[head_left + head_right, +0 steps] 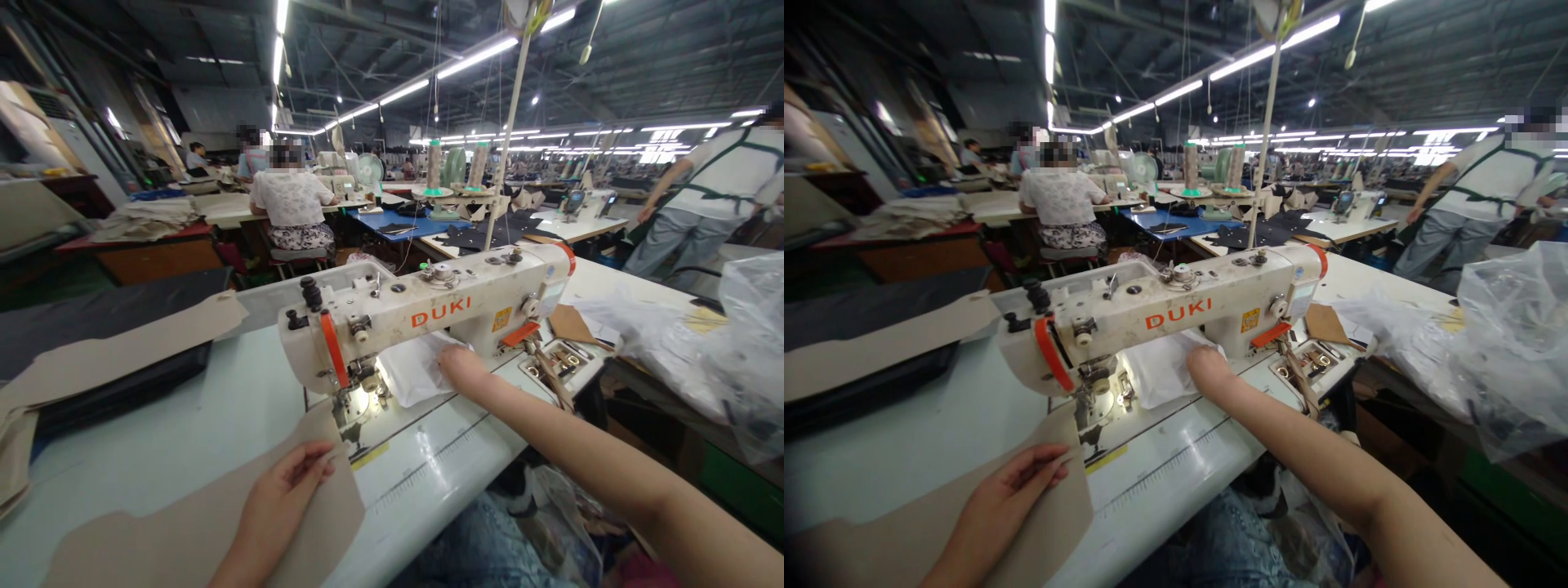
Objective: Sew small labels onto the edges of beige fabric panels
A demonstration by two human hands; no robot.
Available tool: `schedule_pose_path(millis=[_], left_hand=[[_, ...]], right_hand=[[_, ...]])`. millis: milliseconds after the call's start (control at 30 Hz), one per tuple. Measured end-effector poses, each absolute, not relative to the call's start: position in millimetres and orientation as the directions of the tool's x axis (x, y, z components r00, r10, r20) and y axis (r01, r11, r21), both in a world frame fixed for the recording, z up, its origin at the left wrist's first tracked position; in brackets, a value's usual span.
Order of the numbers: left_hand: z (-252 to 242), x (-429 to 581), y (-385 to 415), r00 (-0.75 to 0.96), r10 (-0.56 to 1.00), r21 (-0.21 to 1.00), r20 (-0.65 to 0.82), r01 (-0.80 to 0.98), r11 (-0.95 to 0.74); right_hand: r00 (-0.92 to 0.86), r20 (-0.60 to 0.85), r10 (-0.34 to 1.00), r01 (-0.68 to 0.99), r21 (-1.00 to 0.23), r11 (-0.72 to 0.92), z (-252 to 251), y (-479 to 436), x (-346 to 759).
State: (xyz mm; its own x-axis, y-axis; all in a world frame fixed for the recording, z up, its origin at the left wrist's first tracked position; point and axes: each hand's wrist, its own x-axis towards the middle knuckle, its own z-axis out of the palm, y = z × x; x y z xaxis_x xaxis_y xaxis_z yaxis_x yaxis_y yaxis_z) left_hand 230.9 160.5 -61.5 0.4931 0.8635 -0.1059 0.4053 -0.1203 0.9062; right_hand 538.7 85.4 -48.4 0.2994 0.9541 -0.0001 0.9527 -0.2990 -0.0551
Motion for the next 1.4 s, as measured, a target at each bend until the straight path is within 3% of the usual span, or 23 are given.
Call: schedule_pose_path(millis=[167, 400, 600, 767, 867, 1133, 1400], left_hand=[[-64, 231, 162, 0.490, 0.867, 0.889, -0.088, 0.431, -0.154], [-66, 229, 164, 0.497, 0.864, 0.891, -0.079, 0.424, -0.163], [-63, 230, 161, 0.494, 0.867, 0.889, -0.069, 0.425, -0.172], [-62, 233, 156, 0.494, 0.867, 0.923, -0.067, 0.361, -0.135], [-64, 234, 153, 0.481, 0.875, 0.941, -0.055, 0.318, -0.115], [-63, 235, 146, 0.458, 0.888, 0.973, -0.046, 0.220, -0.063], [-62, 234, 140, 0.475, 0.879, 0.981, -0.043, 0.186, -0.052]], right_hand=[[0.318, 0.039, 0.947, 0.934, -0.186, -0.306, -47, 83, 543], [0.411, 0.117, 0.904, 0.793, -0.534, -0.292, -36, 69, 538], [0.402, 0.133, 0.906, 0.626, -0.762, -0.165, -29, 60, 525], [0.344, 0.158, 0.926, 0.249, -0.966, 0.072, -29, 54, 497], [0.271, 0.162, 0.949, 0.160, -0.980, 0.121, -31, 51, 473], [0.175, 0.207, 0.963, 0.316, -0.938, 0.144, -52, 63, 417], [0.176, 0.207, 0.962, 0.266, -0.951, 0.157, -73, 74, 407]])
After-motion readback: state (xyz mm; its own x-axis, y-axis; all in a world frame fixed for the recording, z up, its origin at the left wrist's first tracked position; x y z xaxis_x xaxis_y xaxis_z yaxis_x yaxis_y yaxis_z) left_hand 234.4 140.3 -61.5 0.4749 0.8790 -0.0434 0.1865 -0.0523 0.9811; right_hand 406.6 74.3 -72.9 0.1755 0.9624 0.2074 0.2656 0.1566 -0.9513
